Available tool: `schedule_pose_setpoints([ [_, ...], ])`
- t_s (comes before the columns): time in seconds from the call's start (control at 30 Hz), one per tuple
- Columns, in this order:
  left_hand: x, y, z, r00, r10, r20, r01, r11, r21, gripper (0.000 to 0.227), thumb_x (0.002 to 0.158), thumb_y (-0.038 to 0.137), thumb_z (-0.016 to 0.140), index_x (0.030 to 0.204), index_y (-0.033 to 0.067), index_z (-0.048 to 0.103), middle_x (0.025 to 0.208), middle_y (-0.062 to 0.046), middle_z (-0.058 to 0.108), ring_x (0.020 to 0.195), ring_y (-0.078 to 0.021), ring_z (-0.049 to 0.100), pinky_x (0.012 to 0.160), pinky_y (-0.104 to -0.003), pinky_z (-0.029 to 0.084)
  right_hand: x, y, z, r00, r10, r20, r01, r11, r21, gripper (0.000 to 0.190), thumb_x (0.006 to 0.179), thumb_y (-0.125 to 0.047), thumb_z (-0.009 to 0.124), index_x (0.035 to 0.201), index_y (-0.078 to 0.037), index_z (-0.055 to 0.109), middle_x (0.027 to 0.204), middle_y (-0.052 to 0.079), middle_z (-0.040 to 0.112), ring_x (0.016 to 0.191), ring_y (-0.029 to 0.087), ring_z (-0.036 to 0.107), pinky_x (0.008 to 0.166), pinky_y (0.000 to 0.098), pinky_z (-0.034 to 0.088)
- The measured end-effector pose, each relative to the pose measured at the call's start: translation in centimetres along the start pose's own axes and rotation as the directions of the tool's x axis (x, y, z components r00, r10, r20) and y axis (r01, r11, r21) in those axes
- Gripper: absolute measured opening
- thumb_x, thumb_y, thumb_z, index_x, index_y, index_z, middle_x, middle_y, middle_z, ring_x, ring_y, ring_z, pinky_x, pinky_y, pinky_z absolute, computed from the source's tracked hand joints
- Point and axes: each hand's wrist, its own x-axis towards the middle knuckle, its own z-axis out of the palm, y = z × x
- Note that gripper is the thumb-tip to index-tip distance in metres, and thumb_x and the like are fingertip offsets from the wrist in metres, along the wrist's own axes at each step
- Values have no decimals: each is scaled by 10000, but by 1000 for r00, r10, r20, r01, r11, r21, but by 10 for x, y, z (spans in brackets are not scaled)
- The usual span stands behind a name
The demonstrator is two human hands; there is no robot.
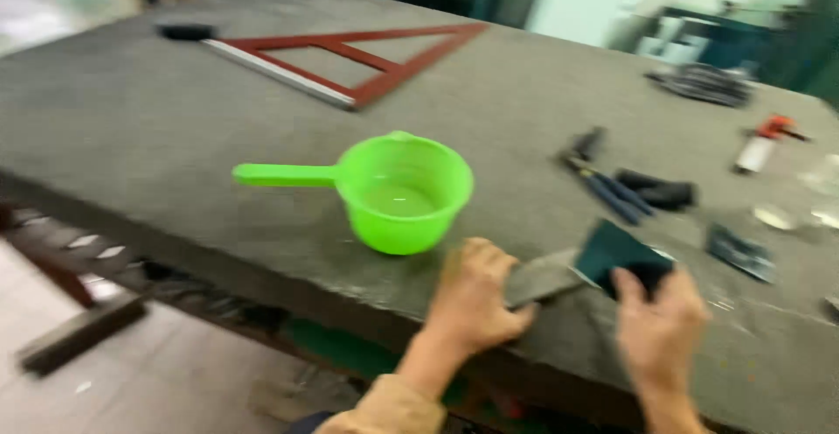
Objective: Sanding the edges of a small rectangular block using sandpaper and water at a workshop bench.
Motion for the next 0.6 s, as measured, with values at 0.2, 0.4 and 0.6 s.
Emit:
schedule_pose_setpoints([
  [0.2,-3,-15,-18,991,-49,-128,73,979,188,486,769,483,864,1054,99,776,1040,-111,737,1149,-385,641,976,-516,494,-42,-149,-80,966,-188,-175,231,934,272,297,1050,-283,806,1098,-32,655,762,93,707,647,246,675,591,452,457],
  [0.4,-4,-17,-15,989,-66,-134,89,981,173,479,769,469,853,1068,103,775,1057,-110,733,1192,-401,632,992,-542,491,-51,-158,-85,941,-298,-157,334,888,317,222,1020,-179,804,1123,-26,681,914,116,789,651,221,718,537,361,602],
  [0.6,-5,-19,-12,987,-54,-150,84,975,204,516,705,447,916,1079,115,783,1070,-97,740,1199,-381,644,991,-520,507,-59,-178,-88,868,-467,-167,496,818,291,171,1072,-120,702,1179,14,711,949,106,832,451,116,598,357,243,501],
])
